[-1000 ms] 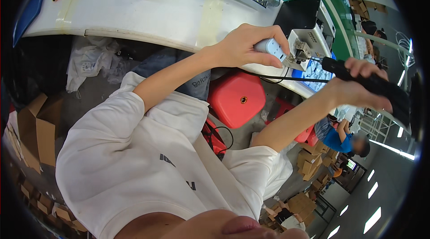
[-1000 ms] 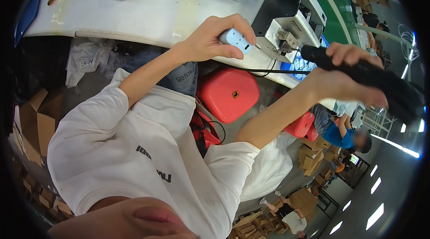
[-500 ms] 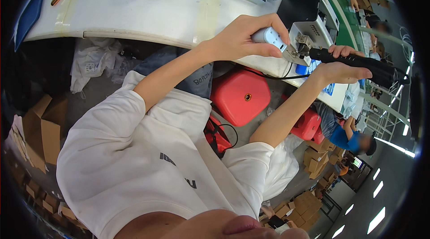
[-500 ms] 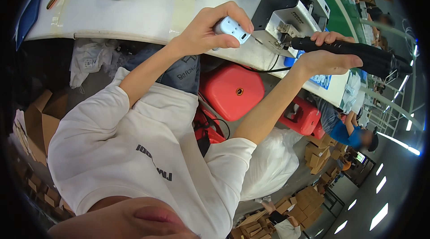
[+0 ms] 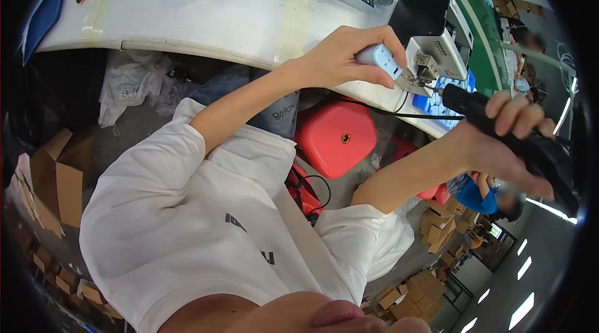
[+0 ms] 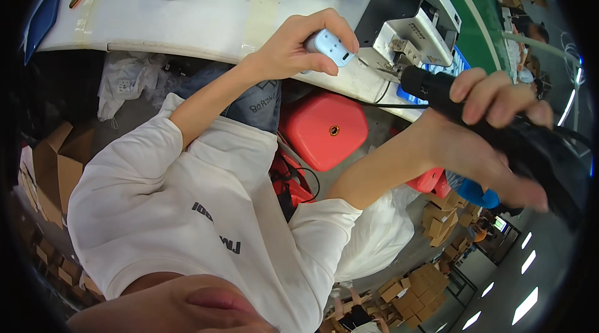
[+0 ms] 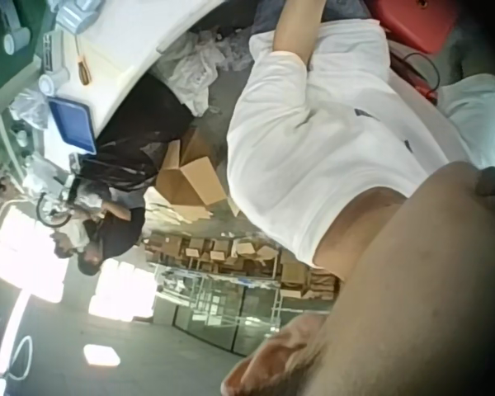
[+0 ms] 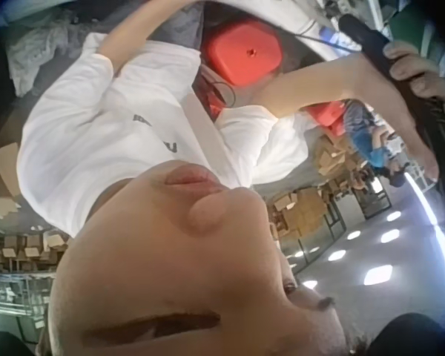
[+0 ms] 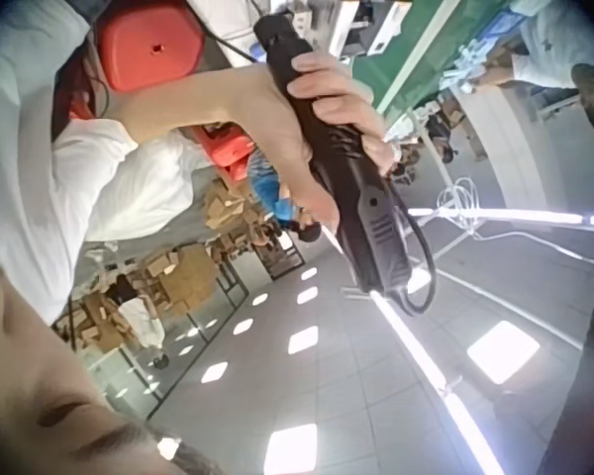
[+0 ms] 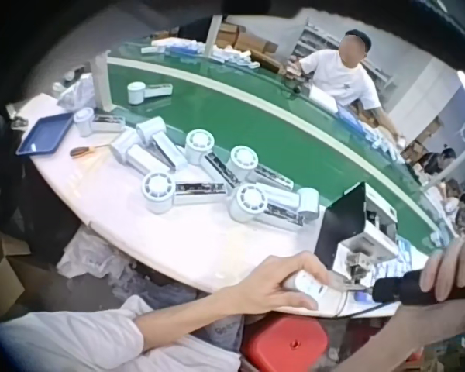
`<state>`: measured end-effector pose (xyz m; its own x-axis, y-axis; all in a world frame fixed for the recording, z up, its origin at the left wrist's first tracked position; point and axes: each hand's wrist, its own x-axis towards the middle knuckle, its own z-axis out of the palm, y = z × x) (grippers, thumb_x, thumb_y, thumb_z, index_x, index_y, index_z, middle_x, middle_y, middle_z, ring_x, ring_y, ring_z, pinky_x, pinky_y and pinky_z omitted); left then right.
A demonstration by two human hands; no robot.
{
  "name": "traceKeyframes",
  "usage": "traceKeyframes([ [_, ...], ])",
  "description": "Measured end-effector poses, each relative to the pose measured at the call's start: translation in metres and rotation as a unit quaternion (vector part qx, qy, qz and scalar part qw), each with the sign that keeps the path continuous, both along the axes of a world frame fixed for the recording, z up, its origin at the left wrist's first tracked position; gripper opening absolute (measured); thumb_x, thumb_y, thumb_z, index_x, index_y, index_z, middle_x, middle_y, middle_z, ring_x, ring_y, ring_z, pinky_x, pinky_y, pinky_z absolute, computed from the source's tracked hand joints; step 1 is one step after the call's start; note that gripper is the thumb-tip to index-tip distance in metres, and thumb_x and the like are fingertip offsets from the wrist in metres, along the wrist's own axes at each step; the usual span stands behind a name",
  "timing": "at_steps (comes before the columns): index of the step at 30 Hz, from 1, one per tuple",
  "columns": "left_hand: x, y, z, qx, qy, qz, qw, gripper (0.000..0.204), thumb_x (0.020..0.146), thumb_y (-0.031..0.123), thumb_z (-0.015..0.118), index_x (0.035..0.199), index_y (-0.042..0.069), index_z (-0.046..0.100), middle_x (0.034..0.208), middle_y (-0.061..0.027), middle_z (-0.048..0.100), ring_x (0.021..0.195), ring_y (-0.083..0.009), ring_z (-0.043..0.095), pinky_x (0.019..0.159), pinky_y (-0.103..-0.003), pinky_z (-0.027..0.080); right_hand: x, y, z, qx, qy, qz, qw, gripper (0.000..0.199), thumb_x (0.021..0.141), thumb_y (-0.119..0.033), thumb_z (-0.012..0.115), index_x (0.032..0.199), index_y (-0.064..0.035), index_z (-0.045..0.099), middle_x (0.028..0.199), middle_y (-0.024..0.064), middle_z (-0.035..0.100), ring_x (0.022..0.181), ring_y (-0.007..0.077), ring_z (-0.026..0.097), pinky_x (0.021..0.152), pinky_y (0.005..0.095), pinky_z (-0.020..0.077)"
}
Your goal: The recorder is using an electric screwdriver to assemble small portable electric fans at a factory workstation.
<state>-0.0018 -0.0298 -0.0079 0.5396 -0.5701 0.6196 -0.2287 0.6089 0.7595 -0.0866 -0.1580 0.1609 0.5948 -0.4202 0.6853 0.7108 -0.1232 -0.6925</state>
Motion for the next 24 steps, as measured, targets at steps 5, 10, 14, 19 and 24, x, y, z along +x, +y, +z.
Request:
traceKeyframes([
  [5,0.000,0.001,0.000,-0.002,0.002,0.010,1.000,0.039,0.070,0.028,0.075,0.096,0.005,0.056,0.089,-0.0038,0.062,0.079,-0.0144,0.058,0.070,-0.025,0.045,0.016,0.029,0.024,-0.016,0.007,0.179,0.984,0.084,0.058,-0.089,0.038,0.082,-0.0093,0.050,0.060,-0.0009,0.037,0.044,0.0087,0.032,0.042,0.0246,0.0260],
  [10,-0.001,0.001,0.004,-0.007,0.012,0.005,1.000,0.038,0.070,0.024,0.076,0.095,0.005,0.055,0.085,-0.0024,0.061,0.073,-0.0122,0.057,0.066,-0.023,0.044,0.031,0.039,0.013,-0.003,0.061,0.169,0.984,0.085,0.052,-0.088,0.048,0.086,-0.0094,0.048,0.062,-0.0007,0.038,0.044,0.0096,0.034,0.042,0.0254,0.0264],
  [14,-0.001,0.004,0.006,0.004,0.011,-0.002,1.000,0.038,0.069,0.023,0.076,0.096,0.006,0.055,0.084,-0.0026,0.060,0.071,-0.0115,0.057,0.064,-0.023,0.043,0.033,0.036,0.009,0.011,0.046,0.222,0.974,0.090,0.048,-0.088,0.051,0.089,-0.0082,0.047,0.062,0.0000,0.038,0.043,0.0102,0.033,0.042,0.0259,0.0265],
  [19,0.001,0.004,0.003,-0.012,0.000,0.011,1.000,0.038,0.069,0.022,0.077,0.096,0.006,0.055,0.084,-0.0023,0.060,0.069,-0.0116,0.056,0.062,-0.023,0.043,0.034,0.038,0.009,0.005,0.061,0.206,0.977,0.091,0.047,-0.089,0.049,0.089,-0.0080,0.048,0.062,0.0001,0.037,0.042,0.0106,0.032,0.042,0.0265,0.0270],
  [24,-0.001,0.006,0.005,0.016,0.015,0.001,1.000,0.032,0.073,0.029,0.072,0.094,0.012,0.056,0.085,-0.0011,0.063,0.075,-0.0162,0.061,0.067,-0.027,0.046,0.034,0.042,0.005,0.009,0.056,0.193,0.980,0.091,0.050,-0.090,0.046,0.088,-0.0078,0.048,0.061,0.0004,0.037,0.042,0.0107,0.031,0.041,0.0265,0.0270],
])
